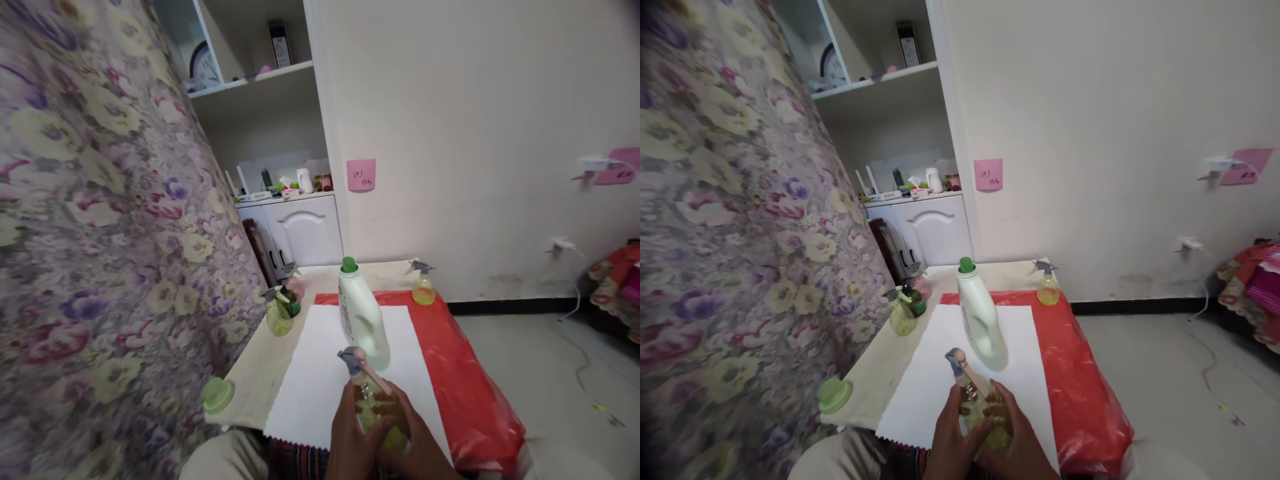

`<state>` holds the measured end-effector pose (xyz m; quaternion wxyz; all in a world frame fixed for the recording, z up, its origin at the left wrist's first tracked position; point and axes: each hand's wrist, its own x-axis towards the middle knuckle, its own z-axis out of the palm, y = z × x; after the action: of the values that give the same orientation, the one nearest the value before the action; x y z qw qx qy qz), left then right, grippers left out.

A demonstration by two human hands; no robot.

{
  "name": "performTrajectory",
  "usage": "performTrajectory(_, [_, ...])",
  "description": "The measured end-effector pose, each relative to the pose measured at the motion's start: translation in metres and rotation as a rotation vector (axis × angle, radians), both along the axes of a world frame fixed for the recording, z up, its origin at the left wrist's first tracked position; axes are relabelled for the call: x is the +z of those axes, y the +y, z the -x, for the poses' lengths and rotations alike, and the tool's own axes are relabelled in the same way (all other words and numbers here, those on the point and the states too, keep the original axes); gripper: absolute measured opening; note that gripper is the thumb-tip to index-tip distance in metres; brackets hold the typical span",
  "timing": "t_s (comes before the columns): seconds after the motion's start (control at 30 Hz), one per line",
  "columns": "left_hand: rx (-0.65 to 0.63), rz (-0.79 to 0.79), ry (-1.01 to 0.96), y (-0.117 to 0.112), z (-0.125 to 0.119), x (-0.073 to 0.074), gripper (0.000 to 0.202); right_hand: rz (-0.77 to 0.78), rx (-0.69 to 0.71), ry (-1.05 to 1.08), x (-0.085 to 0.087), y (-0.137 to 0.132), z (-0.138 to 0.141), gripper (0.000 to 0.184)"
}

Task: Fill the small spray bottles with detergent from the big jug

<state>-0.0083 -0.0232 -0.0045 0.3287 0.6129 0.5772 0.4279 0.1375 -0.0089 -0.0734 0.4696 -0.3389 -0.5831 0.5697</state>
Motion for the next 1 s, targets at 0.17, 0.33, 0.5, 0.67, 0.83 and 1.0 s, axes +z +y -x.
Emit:
performTrajectory(0.17, [-0.041, 0.006, -0.171, -0.001, 0.012, 0.001, 0.06, -0.004, 0.102, 0.148, -0.011, 0.004, -0.002, 0.107])
performTrajectory(0.33, [-0.096, 0.057, -0.448, 0.002, 0.011, 0.029, 0.051, 0.071, 0.331, 0.293, 0.005, -0.002, 0.001, 0.103])
performTrajectory(0.5, [-0.144, 0.093, -0.682, 0.005, 0.004, 0.035, 0.05, 0.134, 0.411, 0.178, 0.028, -0.007, -0.008, 0.089])
performTrajectory(0.67, [-0.242, 0.084, -0.774, 0.005, 0.001, 0.031, 0.041, 0.145, 0.435, 0.181, 0.039, -0.01, -0.014, 0.085])
performTrajectory(0.83, [-0.225, 0.09, -0.803, 0.008, -0.001, 0.031, 0.039, 0.204, 0.46, 0.242, 0.04, -0.011, -0.014, 0.089])
performTrajectory(1.0, [-0.045, 0.093, -0.644, 0.011, -0.006, 0.027, 0.034, 0.125, 0.392, 0.269, 0.023, -0.003, -0.008, 0.094])
